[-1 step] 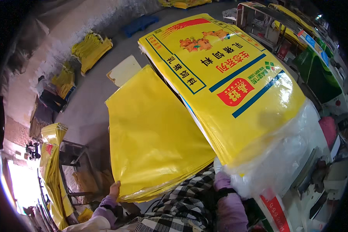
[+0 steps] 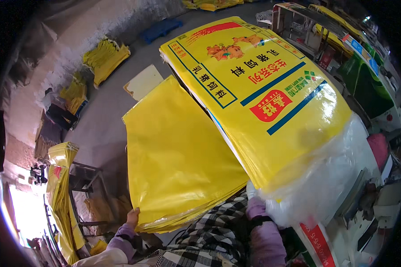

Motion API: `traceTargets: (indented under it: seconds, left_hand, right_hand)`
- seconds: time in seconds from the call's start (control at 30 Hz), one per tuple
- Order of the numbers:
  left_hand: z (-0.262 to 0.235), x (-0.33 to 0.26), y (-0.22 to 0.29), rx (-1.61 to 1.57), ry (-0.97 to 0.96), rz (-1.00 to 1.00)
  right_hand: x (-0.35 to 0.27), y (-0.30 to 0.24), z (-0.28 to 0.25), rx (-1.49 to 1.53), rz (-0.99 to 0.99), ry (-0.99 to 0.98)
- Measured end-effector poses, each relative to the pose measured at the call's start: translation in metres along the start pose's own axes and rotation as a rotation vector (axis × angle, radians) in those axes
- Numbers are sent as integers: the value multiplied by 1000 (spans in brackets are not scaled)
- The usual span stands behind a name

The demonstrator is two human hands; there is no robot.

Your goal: The person inserts a clear plastic liner into a yellow woven bag, aligns the edges, and feeds them through a sewing machine to stitch the top. After finishing, the person moves the bag to a stack and repeats the process with another bag.

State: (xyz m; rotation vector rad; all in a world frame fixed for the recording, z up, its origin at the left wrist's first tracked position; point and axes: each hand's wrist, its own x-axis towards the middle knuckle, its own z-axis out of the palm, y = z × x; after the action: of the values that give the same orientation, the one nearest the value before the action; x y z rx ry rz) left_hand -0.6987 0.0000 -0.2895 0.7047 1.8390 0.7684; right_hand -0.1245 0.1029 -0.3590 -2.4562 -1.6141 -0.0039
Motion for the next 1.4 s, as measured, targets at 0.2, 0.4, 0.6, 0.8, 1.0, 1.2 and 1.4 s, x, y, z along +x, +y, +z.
traceTargets:
  seconds: [0.2, 0.4, 0.6, 0.8, 1.0, 1.2, 1.4]
  left_hand:
    - [-7, 9, 17, 525, 112, 573]
    - [130, 3, 246, 988, -317, 1137]
    - [467, -180, 323, 218, -863, 1814]
    - [546, -217, 323, 720, -1092, 1380]
    - [519, -222, 340, 270, -1275, 1076]
    - [518, -245, 329, 70, -1266, 1072]
    - [514, -265, 328, -75, -1106, 1088]
  right_hand:
    - [-54, -8, -177, 378, -313, -289]
    - [-1, 28, -305, 231, -323, 360]
    - [-47, 140, -295, 208, -20, 442]
    - [-117, 138, -282, 101, 118, 204]
    - [-96, 149, -298, 295, 171, 316]
    - [-25, 97, -323, 1315, 297, 222]
    - [-38, 160, -264, 938, 289, 301]
